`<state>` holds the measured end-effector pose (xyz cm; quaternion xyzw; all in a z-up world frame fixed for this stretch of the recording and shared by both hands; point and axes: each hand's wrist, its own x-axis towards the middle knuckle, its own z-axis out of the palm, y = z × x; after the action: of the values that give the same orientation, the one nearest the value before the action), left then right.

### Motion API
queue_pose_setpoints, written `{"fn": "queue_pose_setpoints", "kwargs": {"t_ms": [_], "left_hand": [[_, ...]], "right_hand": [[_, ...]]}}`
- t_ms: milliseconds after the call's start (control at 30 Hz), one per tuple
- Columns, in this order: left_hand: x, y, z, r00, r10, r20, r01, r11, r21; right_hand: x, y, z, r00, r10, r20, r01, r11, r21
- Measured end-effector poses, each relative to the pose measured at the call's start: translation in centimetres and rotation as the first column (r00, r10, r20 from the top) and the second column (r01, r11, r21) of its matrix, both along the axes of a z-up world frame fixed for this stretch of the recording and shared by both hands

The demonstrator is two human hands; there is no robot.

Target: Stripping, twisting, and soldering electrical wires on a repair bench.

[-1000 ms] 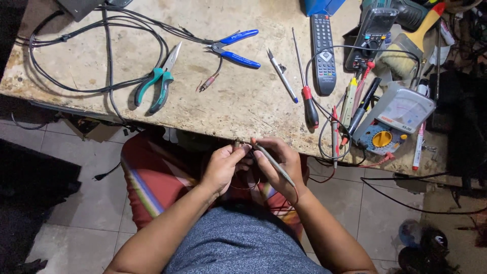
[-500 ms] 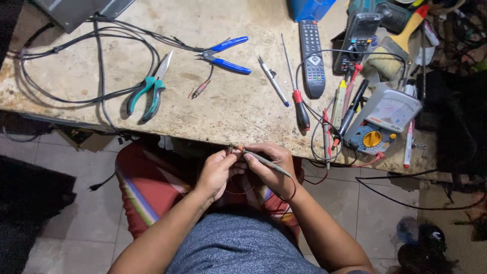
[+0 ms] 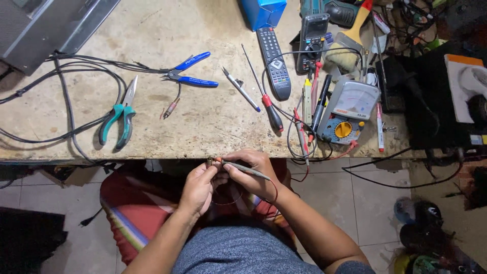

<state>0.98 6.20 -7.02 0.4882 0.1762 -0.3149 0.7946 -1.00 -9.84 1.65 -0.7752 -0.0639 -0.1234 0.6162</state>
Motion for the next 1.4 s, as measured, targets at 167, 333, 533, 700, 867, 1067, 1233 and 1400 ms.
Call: {"fn": "queue_pose_setpoints", "kwargs": {"t_ms": [167, 333, 533, 700, 867, 1067, 1233, 1400], "left_hand": [[-0.6, 0.6, -0.8, 0.996, 0.092, -0.008, -0.092, 0.995, -0.027], [-1.2, 1.6, 2.1, 0.978, 0.209, -0.003, -0.208, 0.972, -0.108], [-2.0, 5.3, 3.3, 0.964, 0.223, 0.145, -0.236, 0.968, 0.08], [-2.4, 12.1, 7.0, 0.865, 0.457, 0.206, -0.464, 0.886, -0.019], [-5.0, 19.6, 9.4, 0.817, 0.527, 0.235, -0.559, 0.823, 0.096], [-6.9, 26.0, 8.1, 0.621, 0.742, 0.253, -0.777, 0.626, 0.071], [-8.8, 28.2, 5.4, 0.533, 0.82, 0.21, -0.846, 0.516, 0.133], [-9.9, 29.1, 1.7, 0.602, 0.78, 0.17, -0.784, 0.538, 0.31]], "right_hand": [[-1.6, -0.6, -0.5, 0.998, 0.063, -0.012, -0.064, 0.989, -0.134], [-3.2, -0.4, 2.5, 0.929, 0.202, -0.31, -0.283, 0.928, -0.242], [1.5, -6.0, 6.6, 0.997, -0.038, -0.063, -0.012, 0.761, -0.649], [7.8, -14.0, 5.1, 0.968, -0.235, 0.09, 0.174, 0.371, -0.912], [10.3, -5.5, 8.3, 0.948, -0.251, 0.194, 0.266, 0.299, -0.916], [15.9, 9.8, 9.3, 0.999, 0.019, 0.042, 0.012, 0.776, -0.63], [23.5, 22.9, 8.0, 0.935, 0.119, 0.333, 0.042, 0.898, -0.439], [29.8, 31.3, 6.2, 0.958, -0.125, 0.26, 0.217, 0.905, -0.366]]}}
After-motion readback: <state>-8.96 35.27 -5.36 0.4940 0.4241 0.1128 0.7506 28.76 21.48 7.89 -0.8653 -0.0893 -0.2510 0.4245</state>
